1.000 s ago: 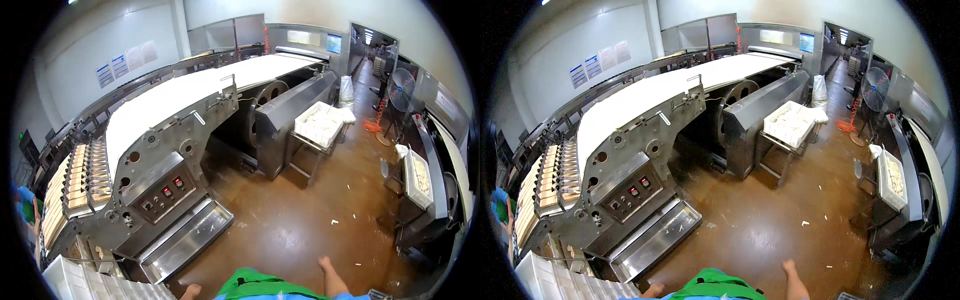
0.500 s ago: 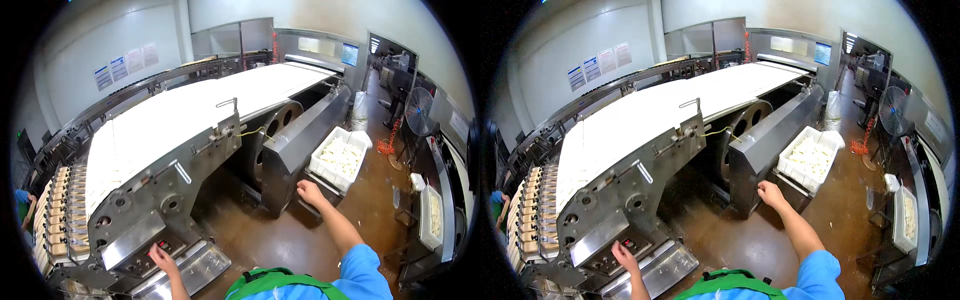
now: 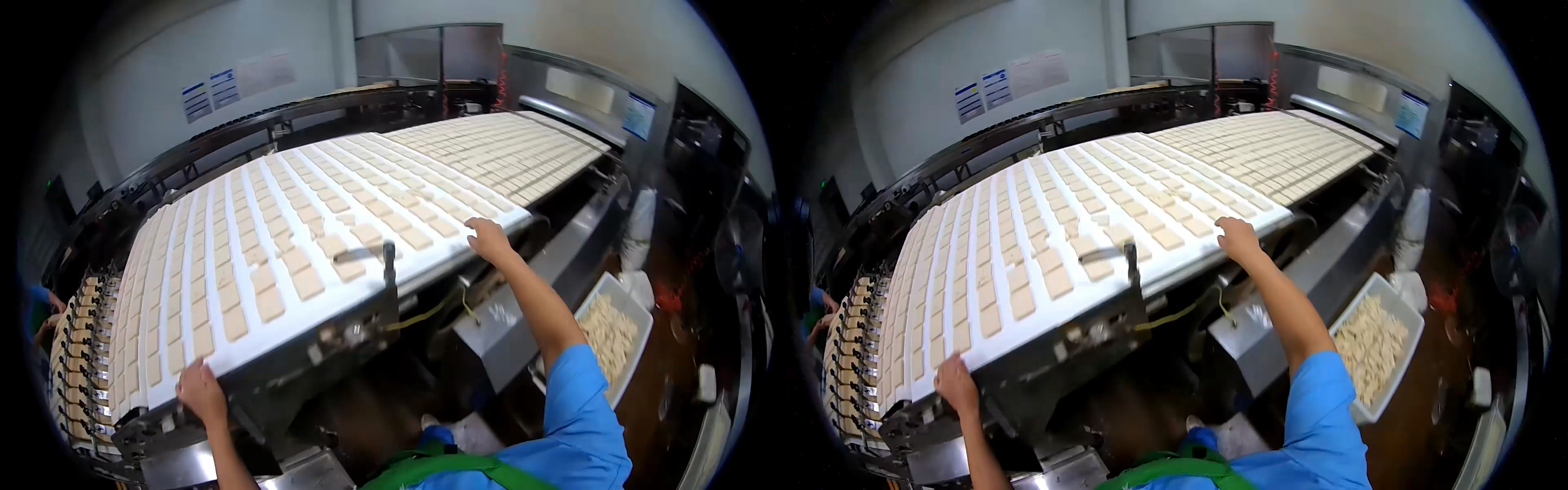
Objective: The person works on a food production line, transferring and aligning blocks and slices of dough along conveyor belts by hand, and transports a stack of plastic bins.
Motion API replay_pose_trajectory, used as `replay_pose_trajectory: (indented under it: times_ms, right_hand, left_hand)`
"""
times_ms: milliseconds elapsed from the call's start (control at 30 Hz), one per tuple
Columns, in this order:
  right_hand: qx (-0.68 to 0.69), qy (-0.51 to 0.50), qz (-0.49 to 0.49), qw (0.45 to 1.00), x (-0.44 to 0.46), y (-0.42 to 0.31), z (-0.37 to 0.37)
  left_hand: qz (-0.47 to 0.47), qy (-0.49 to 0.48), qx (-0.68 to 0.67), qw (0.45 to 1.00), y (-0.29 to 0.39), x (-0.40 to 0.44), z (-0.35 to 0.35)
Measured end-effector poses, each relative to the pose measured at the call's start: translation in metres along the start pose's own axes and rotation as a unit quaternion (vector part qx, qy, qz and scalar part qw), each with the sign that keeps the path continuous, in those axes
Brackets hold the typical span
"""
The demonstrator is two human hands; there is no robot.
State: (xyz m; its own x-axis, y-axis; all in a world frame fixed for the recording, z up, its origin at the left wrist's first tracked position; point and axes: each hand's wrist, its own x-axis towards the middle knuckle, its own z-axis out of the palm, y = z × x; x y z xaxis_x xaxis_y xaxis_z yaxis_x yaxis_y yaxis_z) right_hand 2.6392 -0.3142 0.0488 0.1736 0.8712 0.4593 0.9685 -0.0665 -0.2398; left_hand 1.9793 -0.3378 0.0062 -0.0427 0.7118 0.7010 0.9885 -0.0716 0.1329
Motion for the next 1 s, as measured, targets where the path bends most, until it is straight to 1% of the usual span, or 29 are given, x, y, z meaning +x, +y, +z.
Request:
replay_pose_trajectory:
  times_ms: [33, 67, 100, 167, 267, 333, 400, 500, 533, 600, 633, 667, 700, 733, 800, 833, 867, 933, 967, 1000]
  right_hand:
    - [-0.006, -0.018, 0.011, 1.000, 0.037, 0.016, 0.011]
    - [-0.011, -0.038, 0.025, 0.999, 0.067, 0.022, 0.023]
    - [-0.002, -0.045, 0.020, 0.999, 0.096, 0.034, 0.037]
    - [-0.025, -0.072, 0.049, 0.996, 0.149, 0.046, 0.064]
    - [0.007, -0.085, 0.052, 0.995, 0.210, 0.056, 0.103]
    - [0.029, -0.094, 0.048, 0.994, 0.234, 0.056, 0.124]
    - [0.030, -0.155, 0.094, 0.983, 0.246, 0.047, 0.127]
    - [-0.002, -0.148, 0.060, 0.987, 0.262, 0.071, 0.165]
    - [-0.004, -0.152, 0.060, 0.987, 0.264, 0.074, 0.166]
    - [0.052, -0.135, 0.077, 0.986, 0.261, 0.074, 0.162]
    - [0.050, -0.138, 0.079, 0.986, 0.260, 0.072, 0.157]
    - [0.143, -0.129, 0.118, 0.974, 0.261, 0.068, 0.150]
    - [0.235, -0.119, 0.157, 0.952, 0.262, 0.062, 0.146]
    - [0.233, -0.120, 0.158, 0.952, 0.262, 0.059, 0.154]
    - [0.081, -0.091, 0.042, 0.992, 0.263, 0.057, 0.176]
    - [0.100, -0.195, 0.119, 0.968, 0.261, 0.040, 0.174]
    - [0.101, -0.195, 0.119, 0.968, 0.252, 0.022, 0.172]
    - [0.022, -0.168, 0.136, 0.976, 0.234, -0.007, 0.168]
    - [-0.019, -0.141, 0.157, 0.977, 0.238, -0.010, 0.178]
    - [-0.019, -0.141, 0.158, 0.977, 0.243, -0.006, 0.185]
  left_hand:
    - [-0.017, -0.030, 0.053, 0.998, 0.002, -0.001, 0.006]
    - [-0.001, 0.015, 0.041, 0.999, -0.009, -0.006, 0.009]
    - [0.013, 0.040, 0.032, 0.999, -0.015, -0.008, 0.014]
    - [-0.015, 0.024, 0.002, 1.000, -0.019, -0.009, 0.006]
    - [-0.057, 0.007, -0.031, 0.998, -0.033, -0.011, 0.002]
    - [-0.057, 0.015, -0.012, 0.998, -0.036, -0.010, 0.001]
    - [-0.059, 0.026, -0.017, 0.998, -0.051, -0.014, 0.001]
    - [-0.077, 0.036, -0.019, 0.996, -0.067, -0.017, 0.001]
    - [-0.081, 0.035, -0.012, 0.996, -0.074, -0.018, 0.000]
    - [-0.082, 0.015, -0.012, 0.996, -0.110, -0.028, 0.002]
    - [-0.089, 0.006, -0.040, 0.995, -0.131, -0.036, 0.004]
    - [-0.095, -0.002, -0.069, 0.993, -0.139, -0.035, 0.006]
    - [-0.111, 0.001, -0.059, 0.992, -0.145, -0.038, 0.007]
    - [-0.111, -0.001, -0.060, 0.992, -0.152, -0.039, 0.008]
    - [-0.136, 0.017, -0.059, 0.989, -0.168, -0.042, 0.008]
    - [-0.137, 0.017, -0.059, 0.989, -0.175, -0.044, 0.009]
    - [-0.133, 0.023, -0.055, 0.989, -0.176, -0.044, 0.008]
    - [-0.129, 0.030, -0.051, 0.990, -0.188, -0.042, 0.007]
    - [-0.144, 0.020, -0.059, 0.988, -0.198, -0.045, 0.008]
    - [-0.160, 0.011, -0.067, 0.985, -0.203, -0.048, 0.008]
